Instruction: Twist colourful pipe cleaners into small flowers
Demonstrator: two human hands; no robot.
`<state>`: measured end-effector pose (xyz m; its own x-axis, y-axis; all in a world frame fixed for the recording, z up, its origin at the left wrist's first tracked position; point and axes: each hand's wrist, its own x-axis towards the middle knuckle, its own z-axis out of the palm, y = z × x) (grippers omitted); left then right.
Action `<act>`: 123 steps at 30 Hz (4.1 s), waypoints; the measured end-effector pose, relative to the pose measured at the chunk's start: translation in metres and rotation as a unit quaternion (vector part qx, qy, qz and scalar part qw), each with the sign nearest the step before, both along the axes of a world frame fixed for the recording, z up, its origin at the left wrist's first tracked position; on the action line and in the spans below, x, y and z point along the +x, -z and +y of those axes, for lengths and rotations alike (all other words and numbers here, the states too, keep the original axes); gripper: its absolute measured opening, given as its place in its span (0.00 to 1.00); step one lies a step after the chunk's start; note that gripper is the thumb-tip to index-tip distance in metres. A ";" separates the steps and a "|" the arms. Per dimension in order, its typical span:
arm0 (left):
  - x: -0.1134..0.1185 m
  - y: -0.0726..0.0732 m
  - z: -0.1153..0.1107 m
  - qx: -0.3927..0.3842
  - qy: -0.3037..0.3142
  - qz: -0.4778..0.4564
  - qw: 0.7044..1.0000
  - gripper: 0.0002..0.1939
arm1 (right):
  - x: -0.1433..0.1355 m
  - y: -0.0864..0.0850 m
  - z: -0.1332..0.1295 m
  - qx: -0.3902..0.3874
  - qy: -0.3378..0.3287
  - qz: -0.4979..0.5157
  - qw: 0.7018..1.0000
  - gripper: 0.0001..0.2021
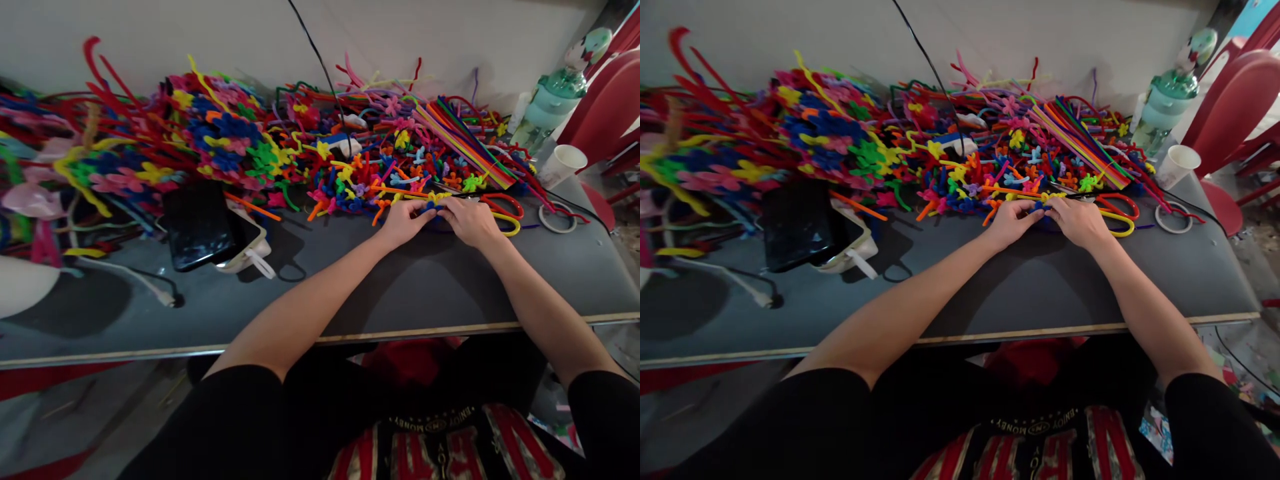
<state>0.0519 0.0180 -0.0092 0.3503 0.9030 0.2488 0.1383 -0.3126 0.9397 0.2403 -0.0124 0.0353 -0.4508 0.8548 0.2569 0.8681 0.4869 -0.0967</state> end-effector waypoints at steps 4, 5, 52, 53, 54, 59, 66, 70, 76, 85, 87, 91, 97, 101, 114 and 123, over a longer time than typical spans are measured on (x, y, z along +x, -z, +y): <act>-0.006 -0.007 0.005 -0.042 0.085 0.018 0.995 0.14 | 0.004 -0.003 0.002 -0.028 -0.035 -0.035 0.998 0.14; -0.008 -0.009 0.007 -0.050 0.097 0.024 0.994 0.14 | 0.004 -0.003 0.002 -0.032 -0.040 -0.040 0.998 0.14; -0.008 -0.012 0.006 -0.133 0.151 -0.068 0.977 0.14 | 0.006 0.006 0.000 0.026 -0.107 0.011 0.994 0.16; -0.008 -0.013 0.006 -0.135 0.157 -0.062 0.976 0.15 | 0.006 0.006 0.000 0.026 -0.106 0.010 0.994 0.17; -0.008 -0.013 0.006 -0.137 0.163 -0.054 0.976 0.15 | 0.005 0.007 0.000 0.027 -0.106 0.009 0.994 0.18; -0.008 -0.012 0.007 -0.124 0.169 -0.031 0.977 0.16 | 0.003 0.008 -0.002 0.027 -0.113 0.016 0.993 0.18; -0.002 -0.002 0.004 -0.104 0.037 -0.092 0.990 0.18 | 0.000 0.012 -0.003 0.057 0.046 0.059 0.996 0.19; 0.002 0.006 0.005 -0.091 -0.024 -0.135 0.986 0.20 | -0.005 0.013 -0.003 0.089 0.092 0.070 0.989 0.19; 0.000 0.010 0.006 -0.039 -0.058 -0.098 0.993 0.16 | -0.013 0.008 -0.007 0.017 0.016 0.015 1.000 0.19; 0.003 0.005 0.003 -0.001 -0.025 0.039 0.999 0.04 | -0.009 0.001 -0.001 -0.070 0.058 -0.070 0.993 0.14; 0.003 0.005 0.002 0.009 -0.024 0.061 0.998 0.05 | -0.009 -0.002 0.000 -0.080 0.061 -0.083 0.992 0.14; 0.002 0.005 0.003 0.026 -0.040 0.084 0.995 0.05 | -0.011 -0.006 0.001 -0.096 0.041 -0.093 0.990 0.14; 0.001 0.008 0.007 0.026 -0.028 0.086 0.996 0.05 | -0.009 0.008 0.006 -0.048 0.005 -0.075 0.996 0.16; 0.002 0.012 0.008 0.025 -0.056 0.044 0.997 0.04 | -0.008 0.014 0.008 -0.035 0.022 -0.038 0.998 0.16; 0.001 0.009 0.004 0.056 -0.124 0.003 0.991 0.09 | -0.006 0.033 0.017 -0.101 0.057 0.457 0.882 0.15; 0.002 0.009 0.003 0.075 -0.138 0.018 0.987 0.09 | -0.015 0.033 0.012 -0.173 0.071 0.544 0.818 0.16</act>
<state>0.0536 0.0212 -0.0183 0.1077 0.9192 0.3787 0.2708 -0.3937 0.8785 0.2251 -0.0004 0.0024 -0.0045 0.9851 0.1718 0.2215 0.1685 -0.9605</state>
